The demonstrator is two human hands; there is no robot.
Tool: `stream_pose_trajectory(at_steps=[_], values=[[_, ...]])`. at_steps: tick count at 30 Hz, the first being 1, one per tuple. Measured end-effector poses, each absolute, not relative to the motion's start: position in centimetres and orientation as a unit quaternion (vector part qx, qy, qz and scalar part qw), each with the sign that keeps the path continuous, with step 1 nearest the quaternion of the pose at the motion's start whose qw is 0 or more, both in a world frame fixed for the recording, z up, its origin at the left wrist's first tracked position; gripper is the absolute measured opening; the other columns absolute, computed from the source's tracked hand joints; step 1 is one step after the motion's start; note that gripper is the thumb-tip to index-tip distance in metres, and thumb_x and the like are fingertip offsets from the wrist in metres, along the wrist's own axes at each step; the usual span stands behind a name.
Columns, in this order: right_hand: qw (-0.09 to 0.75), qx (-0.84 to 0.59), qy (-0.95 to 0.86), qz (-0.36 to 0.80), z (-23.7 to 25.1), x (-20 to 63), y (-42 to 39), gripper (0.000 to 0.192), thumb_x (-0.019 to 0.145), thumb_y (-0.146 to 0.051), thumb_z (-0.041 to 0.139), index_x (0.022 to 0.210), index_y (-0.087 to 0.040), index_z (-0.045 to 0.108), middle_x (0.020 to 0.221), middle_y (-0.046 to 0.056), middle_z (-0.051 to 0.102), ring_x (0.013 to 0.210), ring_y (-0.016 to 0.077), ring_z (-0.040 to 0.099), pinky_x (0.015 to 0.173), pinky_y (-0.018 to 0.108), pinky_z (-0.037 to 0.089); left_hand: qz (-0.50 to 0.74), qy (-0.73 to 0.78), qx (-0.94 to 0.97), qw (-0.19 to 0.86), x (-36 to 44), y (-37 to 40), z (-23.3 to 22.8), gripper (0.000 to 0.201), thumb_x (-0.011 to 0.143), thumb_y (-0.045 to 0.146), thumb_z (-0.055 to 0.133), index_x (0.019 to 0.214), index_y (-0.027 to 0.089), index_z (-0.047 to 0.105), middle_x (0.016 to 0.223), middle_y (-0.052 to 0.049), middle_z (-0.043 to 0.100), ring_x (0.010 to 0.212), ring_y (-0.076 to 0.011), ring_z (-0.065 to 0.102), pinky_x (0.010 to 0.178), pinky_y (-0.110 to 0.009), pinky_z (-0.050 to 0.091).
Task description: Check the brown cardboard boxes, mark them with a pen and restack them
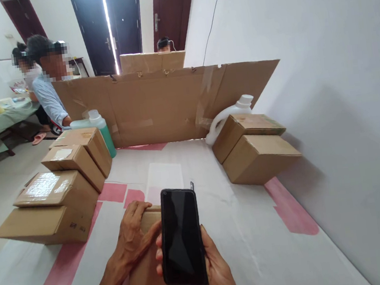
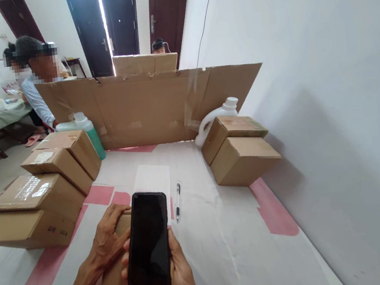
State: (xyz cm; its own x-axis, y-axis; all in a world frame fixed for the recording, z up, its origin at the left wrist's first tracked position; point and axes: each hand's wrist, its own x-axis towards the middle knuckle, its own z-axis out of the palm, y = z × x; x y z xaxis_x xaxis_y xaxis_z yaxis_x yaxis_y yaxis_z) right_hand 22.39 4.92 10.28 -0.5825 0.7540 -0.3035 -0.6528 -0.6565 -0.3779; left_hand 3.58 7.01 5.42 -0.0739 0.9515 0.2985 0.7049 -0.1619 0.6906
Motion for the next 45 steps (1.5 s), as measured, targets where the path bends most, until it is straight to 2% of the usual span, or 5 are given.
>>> stream_pose_trajectory(at_steps=[12,18,26,34,45], values=[[0.424,-0.242,-0.113,0.866,9.8,24.1,4.6,0.063,0.093,-0.068,0.058,0.12,-0.013,0.075,0.109,0.016,0.077,0.092,0.0276,0.072,0.087,0.045,0.056,0.378,0.63,0.663,0.146,3.9,7.2,5.9,0.027,0.092,0.042,0.068,0.112,0.025,0.064,0.109,-0.007,0.067,0.102,-0.0274,0.066,0.091,-0.044,0.056],[0.42,-0.204,-0.098,0.879,9.0,23.5,4.8,0.066,0.088,-0.07,0.062,0.118,-0.012,0.075,0.108,0.017,0.077,0.089,0.0288,0.073,0.085,0.047,0.057,0.372,0.624,0.674,0.133,3.9,7.2,5.8,0.027,0.092,0.042,0.067,0.113,0.025,0.063,0.11,-0.008,0.067,0.103,-0.0274,0.066,0.092,-0.045,0.055],[0.412,-0.18,-0.097,0.888,9.2,23.3,5.0,0.064,0.097,-0.063,0.048,0.121,-0.009,0.073,0.107,0.017,0.077,0.089,0.0281,0.073,0.082,0.044,0.057,0.37,0.621,0.679,0.127,3.8,7.5,5.4,0.026,0.092,0.037,0.066,0.115,0.024,0.063,0.111,-0.008,0.067,0.104,-0.0271,0.066,0.092,-0.043,0.055],[0.39,-0.192,-0.104,0.895,10.5,23.2,5.2,0.054,0.093,-0.055,0.061,0.118,-0.009,0.075,0.105,0.016,0.077,0.087,0.0265,0.073,0.085,0.042,0.056,0.381,0.625,0.669,0.131,3.7,7.4,5.7,0.026,0.092,0.041,0.065,0.112,0.025,0.064,0.107,-0.007,0.068,0.101,-0.0276,0.068,0.089,-0.043,0.057],[0.439,-0.192,-0.098,0.872,8.6,24.3,5.4,0.061,0.092,-0.065,0.061,0.126,-0.016,0.072,0.113,0.015,0.078,0.097,0.0288,0.073,0.088,0.045,0.056,0.365,0.625,0.679,0.118,3.5,7.4,5.3,0.03,0.094,0.044,0.065,0.115,0.023,0.064,0.11,-0.006,0.068,0.102,-0.0261,0.068,0.089,-0.042,0.058]])
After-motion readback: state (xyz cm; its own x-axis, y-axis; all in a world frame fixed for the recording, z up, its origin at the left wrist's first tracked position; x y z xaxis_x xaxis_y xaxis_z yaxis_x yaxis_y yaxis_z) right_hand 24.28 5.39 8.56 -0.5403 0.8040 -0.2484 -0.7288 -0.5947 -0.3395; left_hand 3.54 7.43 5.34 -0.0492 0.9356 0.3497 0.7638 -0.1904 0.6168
